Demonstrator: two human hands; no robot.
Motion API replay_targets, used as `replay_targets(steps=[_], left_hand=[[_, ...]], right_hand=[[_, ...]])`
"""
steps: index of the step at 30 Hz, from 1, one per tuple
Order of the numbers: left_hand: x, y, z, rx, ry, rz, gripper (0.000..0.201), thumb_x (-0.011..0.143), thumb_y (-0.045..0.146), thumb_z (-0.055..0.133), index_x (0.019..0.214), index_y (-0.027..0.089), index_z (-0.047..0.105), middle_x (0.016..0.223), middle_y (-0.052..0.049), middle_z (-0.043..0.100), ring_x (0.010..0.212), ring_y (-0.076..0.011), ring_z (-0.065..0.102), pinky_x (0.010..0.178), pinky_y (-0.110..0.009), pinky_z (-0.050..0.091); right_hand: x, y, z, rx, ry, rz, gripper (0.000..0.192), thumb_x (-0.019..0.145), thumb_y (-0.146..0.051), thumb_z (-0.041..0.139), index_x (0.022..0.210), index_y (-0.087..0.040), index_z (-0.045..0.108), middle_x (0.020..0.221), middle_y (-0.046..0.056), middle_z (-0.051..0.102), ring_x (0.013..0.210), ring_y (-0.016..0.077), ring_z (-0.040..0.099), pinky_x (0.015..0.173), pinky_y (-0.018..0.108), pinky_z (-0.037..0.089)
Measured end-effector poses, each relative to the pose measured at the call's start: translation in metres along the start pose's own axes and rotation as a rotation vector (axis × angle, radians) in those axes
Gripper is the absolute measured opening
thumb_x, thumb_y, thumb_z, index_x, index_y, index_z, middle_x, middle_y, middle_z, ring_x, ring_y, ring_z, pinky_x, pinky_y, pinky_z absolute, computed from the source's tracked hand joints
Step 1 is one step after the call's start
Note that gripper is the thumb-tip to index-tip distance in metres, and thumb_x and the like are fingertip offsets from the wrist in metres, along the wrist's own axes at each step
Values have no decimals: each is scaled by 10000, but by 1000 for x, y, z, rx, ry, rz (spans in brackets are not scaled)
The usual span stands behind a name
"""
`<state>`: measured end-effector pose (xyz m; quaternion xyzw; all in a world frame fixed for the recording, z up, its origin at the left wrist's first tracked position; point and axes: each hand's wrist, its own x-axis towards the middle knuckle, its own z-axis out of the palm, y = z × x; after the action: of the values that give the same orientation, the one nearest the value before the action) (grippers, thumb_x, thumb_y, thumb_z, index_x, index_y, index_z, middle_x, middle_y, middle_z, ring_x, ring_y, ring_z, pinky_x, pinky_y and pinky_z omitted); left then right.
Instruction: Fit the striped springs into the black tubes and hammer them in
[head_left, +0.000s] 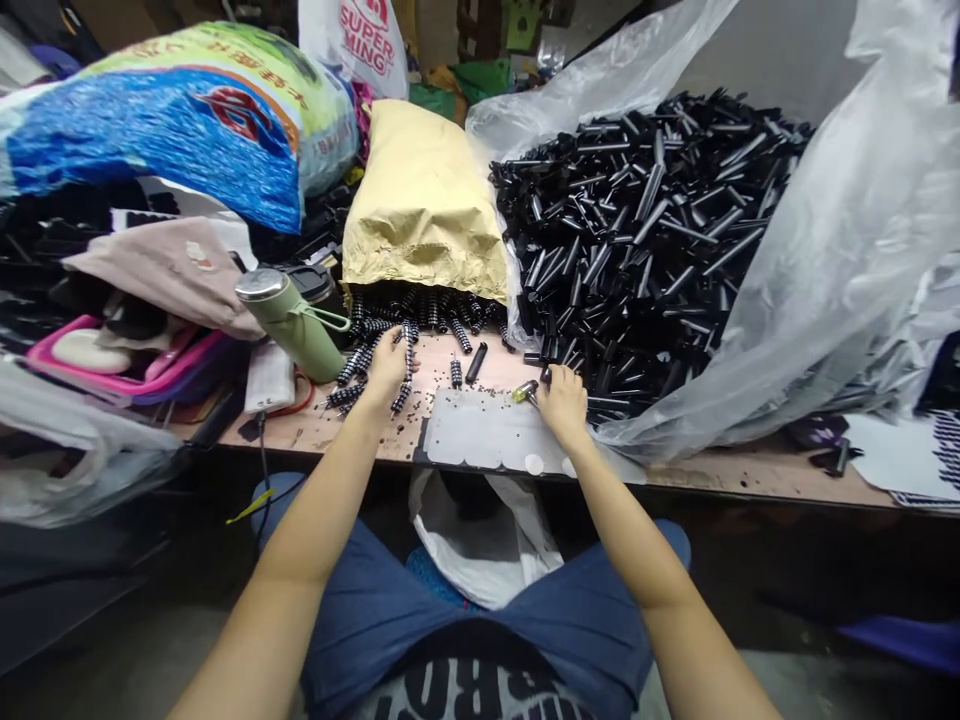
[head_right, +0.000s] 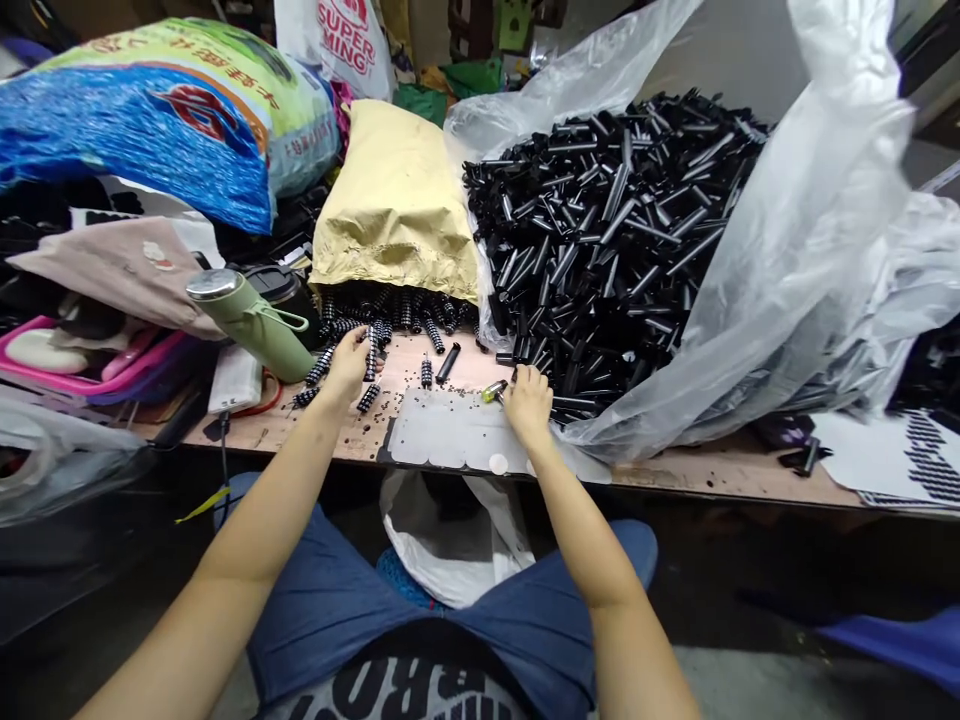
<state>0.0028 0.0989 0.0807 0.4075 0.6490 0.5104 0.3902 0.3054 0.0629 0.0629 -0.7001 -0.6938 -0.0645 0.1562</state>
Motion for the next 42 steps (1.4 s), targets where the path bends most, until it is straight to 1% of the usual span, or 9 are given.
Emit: replay_targets(steps=[7,12,19,23,29,32,35,38,42], left_hand=[[-69,2,23,-539,-340,-381,68,857,166,537,907,162,492,714,1,586,458,-71,522,415,-175,412],[-94,0,40,-591,-407,-434,114,779,160,613,833,139,515,620,14,559,439,-72,509,384,-162,376],[-114,12,81,-710,-552,-421,295,711,314,749,793,122,541,702,-18,587,422,-14,405,351,-135,252],[-115,14,88,-709,-374,-242,368,658,370,786,737,156,498,548,75,440,409,-27,356,378,-154,244],[-121,-8,70,30,-213,518,155,759,287,660,680,167,601,687,-17,597,672,-134,552,644,-242,430],[-126,-13,66,81,-279,532,115,768,278,635,732,169,646,729,-34,638,712,-156,582,664,-255,443],[-126,-9,62,-61,-358,258,206,730,338,693,708,144,628,605,-2,593,569,-124,541,534,-220,409],[-125,-2,58,-178,-502,32,305,656,380,762,667,138,577,464,53,475,410,-69,411,405,-188,302],[-126,2,60,-382,-539,-88,429,685,505,727,868,147,578,529,70,487,355,-44,373,344,-168,254]], right_hand=[[5,32,7,-111,-38,-99,271,863,-86,419,1043,-105,621,1362,185,463,1042,280,448,774,365,383],[18,54,-3,110,-35,-165,268,858,-55,401,811,-133,653,971,174,651,942,258,532,802,376,439],[-29,-13,-21,1465,53,80,175,722,-349,735,793,-216,646,922,33,683,902,190,640,853,365,526],[-62,-55,-15,1855,-185,415,337,584,-400,832,776,-214,626,904,2,676,852,152,652,850,323,539],[-54,-60,-31,1814,-759,631,654,708,-742,568,1063,-193,563,1029,103,655,942,235,664,851,423,545],[-47,-58,-42,1552,-719,448,738,739,-793,449,1173,-200,520,1204,144,595,1110,291,594,930,509,488],[-45,-49,-52,1094,-367,-49,907,625,-696,685,1352,-230,406,1470,147,363,1364,334,342,1087,551,323],[-43,-38,-58,684,-283,-554,1051,563,-476,831,1441,-238,304,1522,142,265,1418,337,227,1153,540,210],[-40,-34,-50,542,-212,-596,1110,567,-303,838,1471,-176,207,1431,185,336,1367,343,310,1132,515,294]])
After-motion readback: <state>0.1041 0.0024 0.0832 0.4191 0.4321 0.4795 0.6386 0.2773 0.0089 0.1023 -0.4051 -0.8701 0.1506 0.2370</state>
